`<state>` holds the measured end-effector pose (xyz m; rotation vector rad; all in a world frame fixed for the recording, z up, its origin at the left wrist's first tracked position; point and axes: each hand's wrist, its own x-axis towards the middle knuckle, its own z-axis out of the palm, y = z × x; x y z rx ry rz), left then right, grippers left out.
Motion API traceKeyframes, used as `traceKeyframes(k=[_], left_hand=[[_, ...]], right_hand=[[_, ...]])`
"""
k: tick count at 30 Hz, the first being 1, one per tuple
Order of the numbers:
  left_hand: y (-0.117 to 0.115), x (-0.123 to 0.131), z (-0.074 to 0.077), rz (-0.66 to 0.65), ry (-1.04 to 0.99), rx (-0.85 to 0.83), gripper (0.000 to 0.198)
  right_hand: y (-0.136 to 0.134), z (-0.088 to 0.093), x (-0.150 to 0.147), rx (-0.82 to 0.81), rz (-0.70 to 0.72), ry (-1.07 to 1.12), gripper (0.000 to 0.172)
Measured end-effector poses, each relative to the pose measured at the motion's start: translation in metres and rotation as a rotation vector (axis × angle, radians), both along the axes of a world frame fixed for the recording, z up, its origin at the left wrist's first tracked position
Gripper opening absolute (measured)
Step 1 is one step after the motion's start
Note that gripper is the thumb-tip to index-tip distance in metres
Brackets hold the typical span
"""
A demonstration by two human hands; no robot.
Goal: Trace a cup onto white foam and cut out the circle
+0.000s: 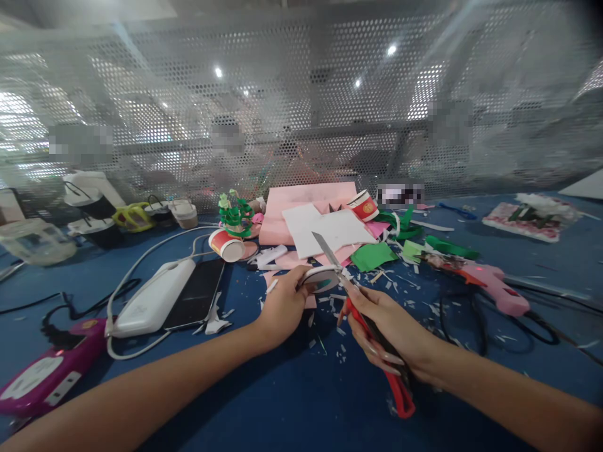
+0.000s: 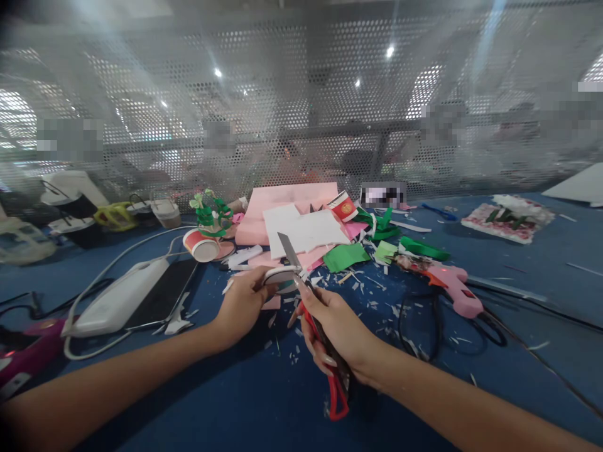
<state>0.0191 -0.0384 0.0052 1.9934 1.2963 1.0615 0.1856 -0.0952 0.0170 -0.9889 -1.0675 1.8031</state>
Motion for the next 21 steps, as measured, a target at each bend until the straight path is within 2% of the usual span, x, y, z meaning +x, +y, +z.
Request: traceKeyframes(k=[5, 14, 16, 21], left_hand=[[0.0032, -0.0014, 0.0029, 0.111, 0.020, -0.035, 0.012], [-0.0036, -0.0001, 0.0071, 0.091, 0.161, 0.096, 0.007], [-0.0045, 0.0000, 0.0056, 0.063, 0.189, 0.147, 0.007], [-0.0055, 0.0002, 0.0002, -0.104, 0.238, 0.243, 0.016]], right_hand=[[-0.0003, -0.0029, -0.0006, 0.003, 0.022, -0.007, 0.032], [-0.0048, 0.0002, 0.0025, 0.010, 0.022, -0.047, 0.032], [-0.0057, 0.0002, 0.0029, 0.023, 0.023, -0.061, 0.032], [-0.0057, -0.0014, 0.0007, 0.038, 0.020, -0.051, 0.029]])
